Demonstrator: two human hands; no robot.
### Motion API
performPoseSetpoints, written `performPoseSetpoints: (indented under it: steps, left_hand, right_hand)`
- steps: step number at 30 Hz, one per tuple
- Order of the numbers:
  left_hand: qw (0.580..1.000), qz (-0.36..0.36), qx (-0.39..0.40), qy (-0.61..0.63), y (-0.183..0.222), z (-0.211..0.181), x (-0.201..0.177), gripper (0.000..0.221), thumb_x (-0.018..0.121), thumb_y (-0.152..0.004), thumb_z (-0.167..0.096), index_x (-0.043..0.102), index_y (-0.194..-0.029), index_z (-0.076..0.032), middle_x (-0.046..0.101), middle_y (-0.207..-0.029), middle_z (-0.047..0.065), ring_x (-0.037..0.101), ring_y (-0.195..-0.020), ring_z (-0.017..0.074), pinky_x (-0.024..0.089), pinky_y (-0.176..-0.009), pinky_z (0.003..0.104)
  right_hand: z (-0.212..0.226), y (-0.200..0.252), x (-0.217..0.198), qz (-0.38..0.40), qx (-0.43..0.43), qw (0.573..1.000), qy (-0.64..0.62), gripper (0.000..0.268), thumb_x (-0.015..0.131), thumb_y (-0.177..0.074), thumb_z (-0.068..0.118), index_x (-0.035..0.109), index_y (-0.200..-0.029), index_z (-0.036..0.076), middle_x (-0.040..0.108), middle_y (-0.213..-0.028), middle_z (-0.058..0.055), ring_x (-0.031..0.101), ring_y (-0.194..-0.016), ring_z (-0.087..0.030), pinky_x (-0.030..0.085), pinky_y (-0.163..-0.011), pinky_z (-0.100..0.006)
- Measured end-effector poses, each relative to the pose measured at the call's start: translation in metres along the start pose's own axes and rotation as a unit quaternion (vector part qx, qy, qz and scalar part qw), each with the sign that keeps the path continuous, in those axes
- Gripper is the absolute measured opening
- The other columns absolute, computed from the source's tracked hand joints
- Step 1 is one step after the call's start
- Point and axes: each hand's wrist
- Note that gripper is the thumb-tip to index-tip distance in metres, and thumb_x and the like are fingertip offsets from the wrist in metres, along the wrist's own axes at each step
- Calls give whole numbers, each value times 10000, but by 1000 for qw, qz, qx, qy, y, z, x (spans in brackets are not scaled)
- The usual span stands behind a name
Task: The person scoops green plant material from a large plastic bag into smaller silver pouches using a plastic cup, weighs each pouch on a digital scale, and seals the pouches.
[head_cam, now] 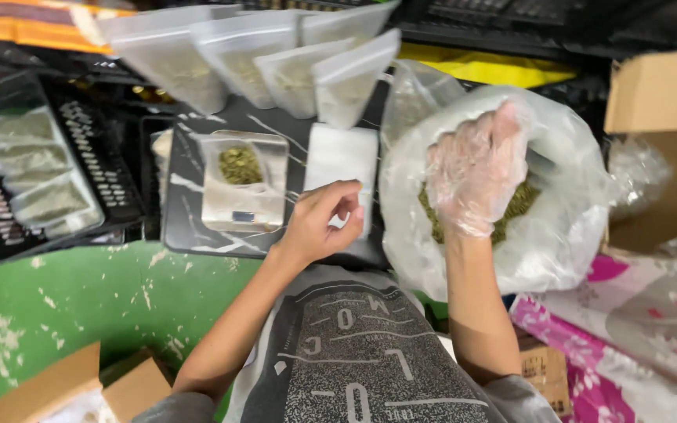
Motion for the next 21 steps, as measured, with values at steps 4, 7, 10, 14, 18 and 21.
performPoseSetpoints:
  steps: [4, 7, 10, 14, 18, 21]
  left_hand:
    - [994, 76, -35, 68, -1, 2, 57, 211, 687, -921, -149, 702, -1095, -31, 670, -695, 57, 598, -504, 187, 508, -427, 292]
    - [989, 112, -34, 96, -4, -7, 89, 216, 676, -937, -137, 687, -1115, -14, 673, -726, 72, 617, -546, 198, 523, -452, 295]
    - [987, 125, -33, 98, -5, -13, 107, 208, 666, -946, -108, 668, -1118, 8, 678, -748, 89, 619, -564, 214, 528, -471, 308]
    - [986, 130, -58, 92, 1, -10, 109, 226, 650, -941, -68, 652, -1146, 26, 693, -795, 117, 631, -601, 235, 540, -509, 331]
    - [988, 117, -76, 71, 16, 5, 96, 249, 658, -928, -47, 633, -1160, 41, 682, -805, 139, 619, -609, 256, 537, -523, 351]
    - [986, 114, -112, 45, 29, 11, 85, 219, 648, -919, -20, 639, -1136, 6, 679, -798, 113, 605, -601, 243, 537, -533, 335]
  right_hand:
    - [30, 8, -50, -151, -228, 951, 146, 435, 603, -974, 349, 477, -612, 144, 473, -480, -66, 500, -424, -188, 477, -483, -298]
    - [41, 9, -97, -122, -234, 955, 138, 409, 504, -1011, 421, 575, -760, 107, 585, -644, -95, 622, -609, -209, 558, -662, -317]
    - [42, 2, -131, -40, -249, 968, 21, 423, 486, -1005, 487, 636, -903, 105, 666, -791, -99, 677, -780, -231, 588, -868, -396]
    - [38, -4, -162, 121, -264, 949, -123, 503, 450, -1036, 497, 676, -1079, 50, 740, -1056, -190, 718, -1035, -286, 561, -1032, -466]
    - [53, 0, -157, 71, -237, 968, 46, 492, 614, -937, 535, 651, -1098, 71, 711, -1145, -208, 693, -1150, -326, 600, -1012, -495]
    - [55, 6, -142, 45, -206, 969, 130, 485, 599, -941, 520, 629, -1228, 129, 686, -1272, -114, 643, -1266, -261, 611, -960, -368]
Point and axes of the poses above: each hand's wrist, its own y-axis away from the middle knuckle, its own x-axis out of the palm, z = x × y
